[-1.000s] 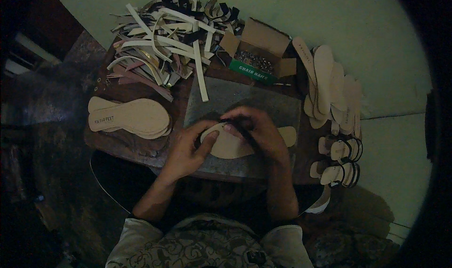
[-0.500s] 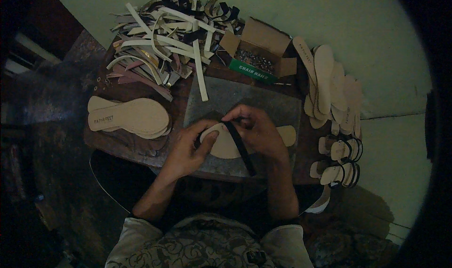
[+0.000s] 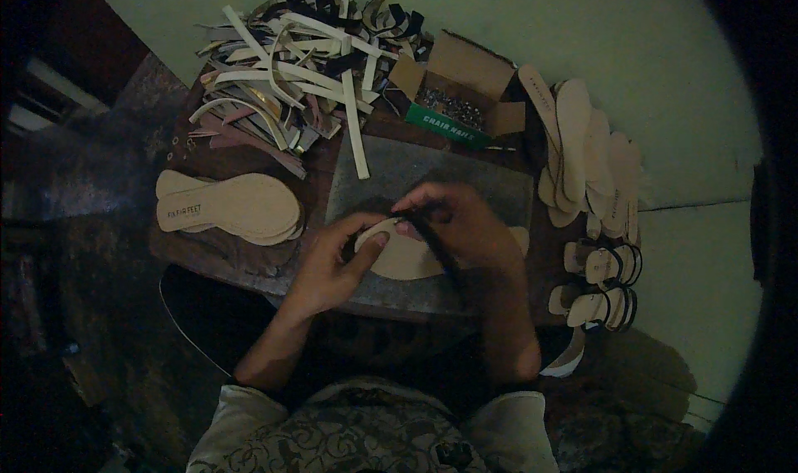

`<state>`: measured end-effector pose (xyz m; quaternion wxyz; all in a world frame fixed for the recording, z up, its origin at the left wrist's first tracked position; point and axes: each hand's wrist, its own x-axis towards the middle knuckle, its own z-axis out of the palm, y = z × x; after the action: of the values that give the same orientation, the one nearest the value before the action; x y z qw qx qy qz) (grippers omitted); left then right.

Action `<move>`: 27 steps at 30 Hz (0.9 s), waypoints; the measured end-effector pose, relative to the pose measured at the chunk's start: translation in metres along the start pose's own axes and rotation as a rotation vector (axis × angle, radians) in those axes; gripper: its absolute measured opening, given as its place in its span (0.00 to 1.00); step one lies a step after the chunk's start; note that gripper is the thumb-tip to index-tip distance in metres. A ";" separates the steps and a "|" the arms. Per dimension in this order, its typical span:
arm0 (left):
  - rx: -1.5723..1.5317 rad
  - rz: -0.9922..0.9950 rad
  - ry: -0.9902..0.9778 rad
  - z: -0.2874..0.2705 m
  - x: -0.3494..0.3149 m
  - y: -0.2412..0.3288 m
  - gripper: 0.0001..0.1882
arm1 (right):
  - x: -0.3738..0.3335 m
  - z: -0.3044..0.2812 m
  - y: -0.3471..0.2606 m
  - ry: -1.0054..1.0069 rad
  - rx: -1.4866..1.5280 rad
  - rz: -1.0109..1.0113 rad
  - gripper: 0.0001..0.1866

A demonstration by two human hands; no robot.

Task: The person assembles a sandal by hand, attaching a black strap to a beige sole using small metal fasteners. They repeatedly pick up fasteners from a box, position the strap, and press the fasteners into the sole to secure the components.

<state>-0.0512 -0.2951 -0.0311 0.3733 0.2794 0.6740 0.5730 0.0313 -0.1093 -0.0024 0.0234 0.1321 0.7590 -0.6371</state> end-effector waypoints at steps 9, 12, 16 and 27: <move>-0.031 0.100 0.049 0.002 0.002 -0.005 0.11 | 0.010 -0.010 -0.006 -0.131 -0.027 -0.022 0.09; -0.010 0.118 0.058 0.003 0.003 -0.008 0.12 | 0.013 -0.012 -0.008 -0.164 -0.018 0.004 0.09; 0.098 0.147 0.074 0.000 0.004 -0.015 0.12 | 0.017 -0.011 -0.006 -0.205 0.017 0.048 0.08; 0.029 0.079 0.067 -0.001 0.004 -0.011 0.11 | 0.017 -0.005 0.000 -0.109 -0.119 -0.074 0.08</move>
<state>-0.0539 -0.2949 -0.0422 0.3233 0.2920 0.6829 0.5864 0.0152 -0.1013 -0.0052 0.0490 0.0674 0.7976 -0.5974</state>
